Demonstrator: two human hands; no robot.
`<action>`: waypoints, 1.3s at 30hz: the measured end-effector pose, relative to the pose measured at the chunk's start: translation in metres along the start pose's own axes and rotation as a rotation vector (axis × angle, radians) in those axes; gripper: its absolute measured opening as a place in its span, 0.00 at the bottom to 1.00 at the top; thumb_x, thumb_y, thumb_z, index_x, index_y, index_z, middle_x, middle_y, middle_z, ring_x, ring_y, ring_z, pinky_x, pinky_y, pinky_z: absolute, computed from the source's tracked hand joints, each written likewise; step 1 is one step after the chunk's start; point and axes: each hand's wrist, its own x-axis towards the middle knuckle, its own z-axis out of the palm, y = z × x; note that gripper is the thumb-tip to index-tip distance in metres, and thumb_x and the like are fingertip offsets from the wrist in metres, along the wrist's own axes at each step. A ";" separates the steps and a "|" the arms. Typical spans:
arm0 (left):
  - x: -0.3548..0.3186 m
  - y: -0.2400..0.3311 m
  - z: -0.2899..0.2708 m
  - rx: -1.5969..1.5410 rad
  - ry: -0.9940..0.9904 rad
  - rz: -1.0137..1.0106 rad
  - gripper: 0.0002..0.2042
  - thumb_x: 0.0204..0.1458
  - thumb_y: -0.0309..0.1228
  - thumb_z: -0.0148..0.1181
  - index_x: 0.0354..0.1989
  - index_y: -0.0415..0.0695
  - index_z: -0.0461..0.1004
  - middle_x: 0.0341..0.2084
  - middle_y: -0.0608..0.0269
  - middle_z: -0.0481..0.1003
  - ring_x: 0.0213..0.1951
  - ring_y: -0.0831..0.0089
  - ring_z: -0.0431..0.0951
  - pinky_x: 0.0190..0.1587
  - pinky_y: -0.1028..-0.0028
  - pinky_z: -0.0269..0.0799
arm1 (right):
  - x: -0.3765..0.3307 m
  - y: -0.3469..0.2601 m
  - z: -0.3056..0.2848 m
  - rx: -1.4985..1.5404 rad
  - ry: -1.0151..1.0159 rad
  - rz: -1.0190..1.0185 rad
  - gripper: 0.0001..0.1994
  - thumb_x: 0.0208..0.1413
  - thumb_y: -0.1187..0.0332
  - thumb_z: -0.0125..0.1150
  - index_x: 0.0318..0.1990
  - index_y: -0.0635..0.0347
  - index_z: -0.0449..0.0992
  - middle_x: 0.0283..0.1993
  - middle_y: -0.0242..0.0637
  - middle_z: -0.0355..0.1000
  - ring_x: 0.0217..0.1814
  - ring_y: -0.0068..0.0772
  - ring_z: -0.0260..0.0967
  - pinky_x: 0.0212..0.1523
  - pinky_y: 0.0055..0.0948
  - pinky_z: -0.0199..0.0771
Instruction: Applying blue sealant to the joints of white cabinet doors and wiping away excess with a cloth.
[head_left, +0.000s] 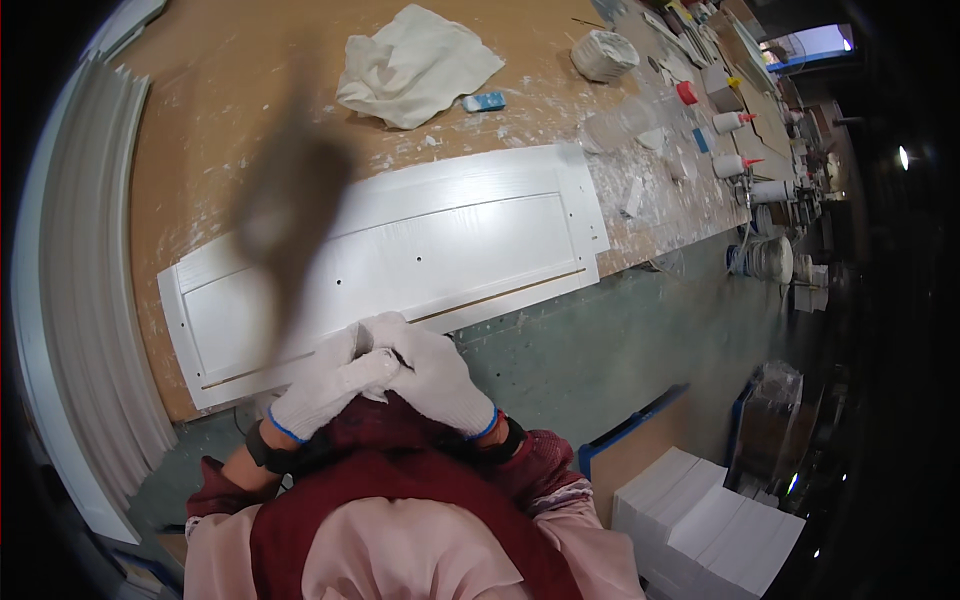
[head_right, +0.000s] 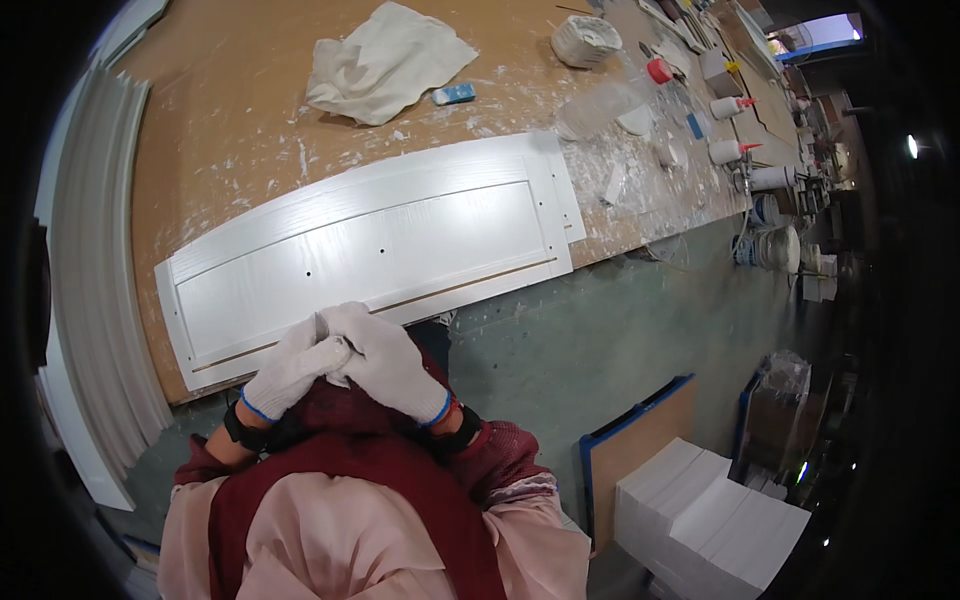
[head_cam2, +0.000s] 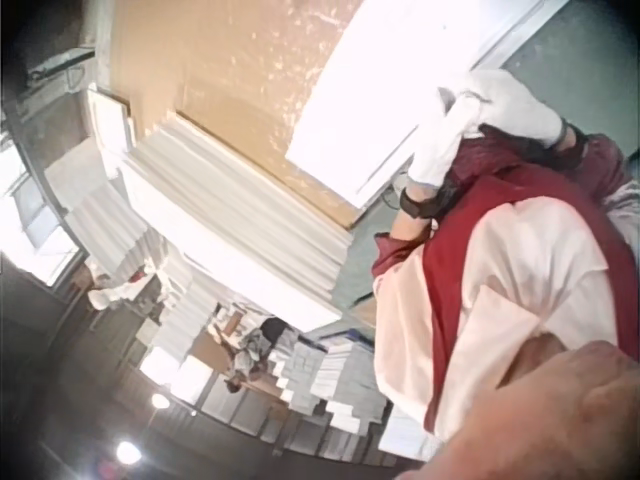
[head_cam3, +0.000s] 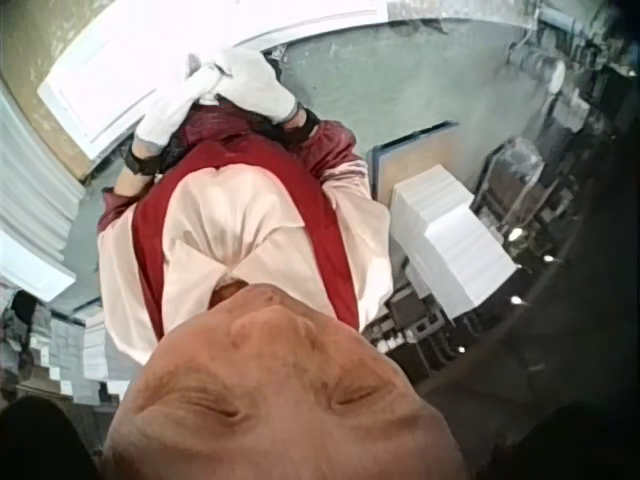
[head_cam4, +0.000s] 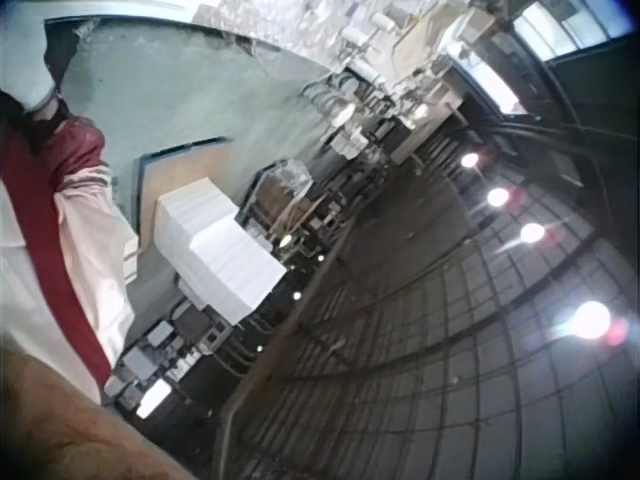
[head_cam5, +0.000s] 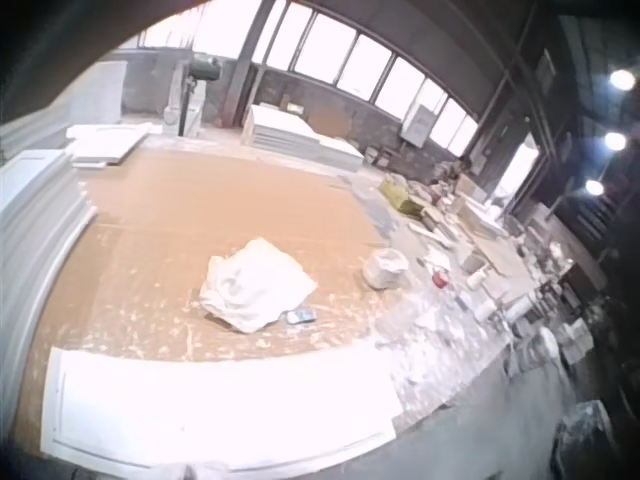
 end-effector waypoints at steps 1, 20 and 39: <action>0.003 0.009 0.002 0.011 -0.047 -0.048 0.17 0.51 0.39 0.59 0.41 0.38 0.71 0.31 0.69 0.71 0.30 0.82 0.70 0.37 0.81 0.70 | -0.001 0.000 -0.004 -0.006 0.034 -0.032 0.15 0.48 0.69 0.58 0.45 0.57 0.73 0.41 0.43 0.71 0.43 0.49 0.69 0.43 0.36 0.70; 0.007 -0.014 0.008 1.455 0.380 0.361 0.37 0.34 0.36 0.74 0.58 0.53 0.67 0.42 0.64 0.74 0.41 0.64 0.76 0.38 0.68 0.73 | -0.038 0.061 -0.044 -0.940 0.287 -0.249 0.34 0.43 0.60 0.67 0.61 0.56 0.65 0.64 0.40 0.60 0.68 0.43 0.55 0.56 0.42 0.60; -0.012 -0.018 -0.020 1.202 0.570 0.382 0.26 0.41 0.39 0.72 0.51 0.48 0.74 0.41 0.58 0.75 0.41 0.62 0.77 0.40 0.68 0.73 | -0.052 0.113 -0.155 -0.539 0.937 0.447 0.28 0.58 0.53 0.54 0.63 0.55 0.64 0.52 0.48 0.70 0.53 0.51 0.69 0.52 0.43 0.68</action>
